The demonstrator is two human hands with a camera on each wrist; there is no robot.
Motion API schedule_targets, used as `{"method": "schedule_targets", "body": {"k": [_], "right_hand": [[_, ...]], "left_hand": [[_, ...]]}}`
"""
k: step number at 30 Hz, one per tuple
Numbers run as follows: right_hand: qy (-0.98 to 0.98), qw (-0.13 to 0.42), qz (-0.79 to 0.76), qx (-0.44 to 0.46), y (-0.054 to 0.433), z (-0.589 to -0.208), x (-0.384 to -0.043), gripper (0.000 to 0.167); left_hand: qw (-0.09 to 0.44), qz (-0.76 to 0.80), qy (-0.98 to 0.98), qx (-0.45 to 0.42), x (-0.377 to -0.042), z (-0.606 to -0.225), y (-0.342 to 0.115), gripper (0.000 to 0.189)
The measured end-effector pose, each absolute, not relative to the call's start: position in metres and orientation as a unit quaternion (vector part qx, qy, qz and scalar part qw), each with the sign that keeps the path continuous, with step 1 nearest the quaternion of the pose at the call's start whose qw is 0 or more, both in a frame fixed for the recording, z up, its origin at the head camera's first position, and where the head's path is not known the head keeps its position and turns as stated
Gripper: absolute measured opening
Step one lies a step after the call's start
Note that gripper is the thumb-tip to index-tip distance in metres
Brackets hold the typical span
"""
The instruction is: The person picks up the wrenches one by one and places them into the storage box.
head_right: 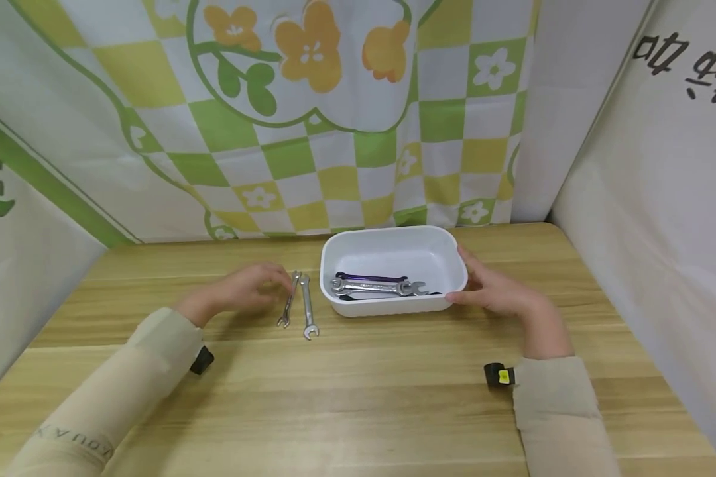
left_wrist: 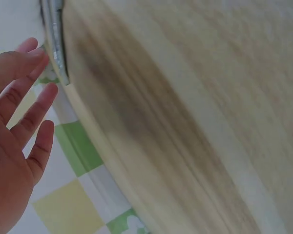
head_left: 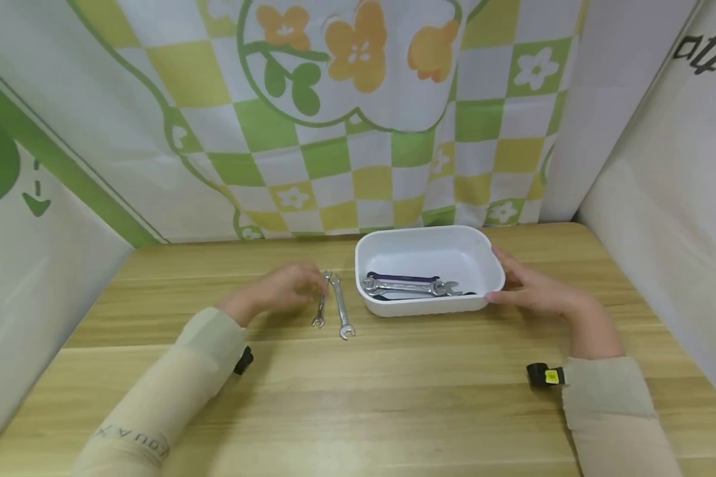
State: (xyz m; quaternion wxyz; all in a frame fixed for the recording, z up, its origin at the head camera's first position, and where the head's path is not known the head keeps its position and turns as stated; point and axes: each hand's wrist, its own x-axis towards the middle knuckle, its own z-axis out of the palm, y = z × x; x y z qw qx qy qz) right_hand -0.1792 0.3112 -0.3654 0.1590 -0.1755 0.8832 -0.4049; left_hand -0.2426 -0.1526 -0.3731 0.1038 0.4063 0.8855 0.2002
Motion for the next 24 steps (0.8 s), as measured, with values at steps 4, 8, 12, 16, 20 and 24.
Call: {"method": "schedule_targets", "body": {"k": [4, 8, 12, 16, 20, 24], "right_hand": [[0.884, 0.159, -0.405, -0.171, 0.311, -0.366, -0.179, 0.099], [0.882, 0.161, -0.409, -0.171, 0.311, -0.366, -0.179, 0.099], [0.88, 0.162, -0.411, -0.175, 0.311, -0.366, -0.179, 0.099], [0.88, 0.163, -0.41, -0.174, 0.312, -0.367, -0.18, 0.099], [0.883, 0.161, -0.404, -0.174, 0.312, -0.367, -0.18, 0.099], [0.882, 0.158, -0.406, -0.179, 0.312, -0.367, -0.18, 0.099]], "left_hand": [[0.118, 0.181, 0.89, 0.401, -0.245, -0.377, -0.151, 0.034], [0.116, 0.176, 0.891, 0.402, -0.248, -0.381, -0.15, 0.034], [0.11, 0.166, 0.895, 0.399, -0.249, -0.384, -0.15, 0.032], [0.106, 0.17, 0.897, 0.393, -0.25, -0.386, -0.151, 0.024], [0.102, 0.169, 0.901, 0.387, -0.25, -0.386, -0.153, 0.018], [0.098, 0.163, 0.903, 0.386, -0.248, -0.386, -0.154, 0.017]]}}
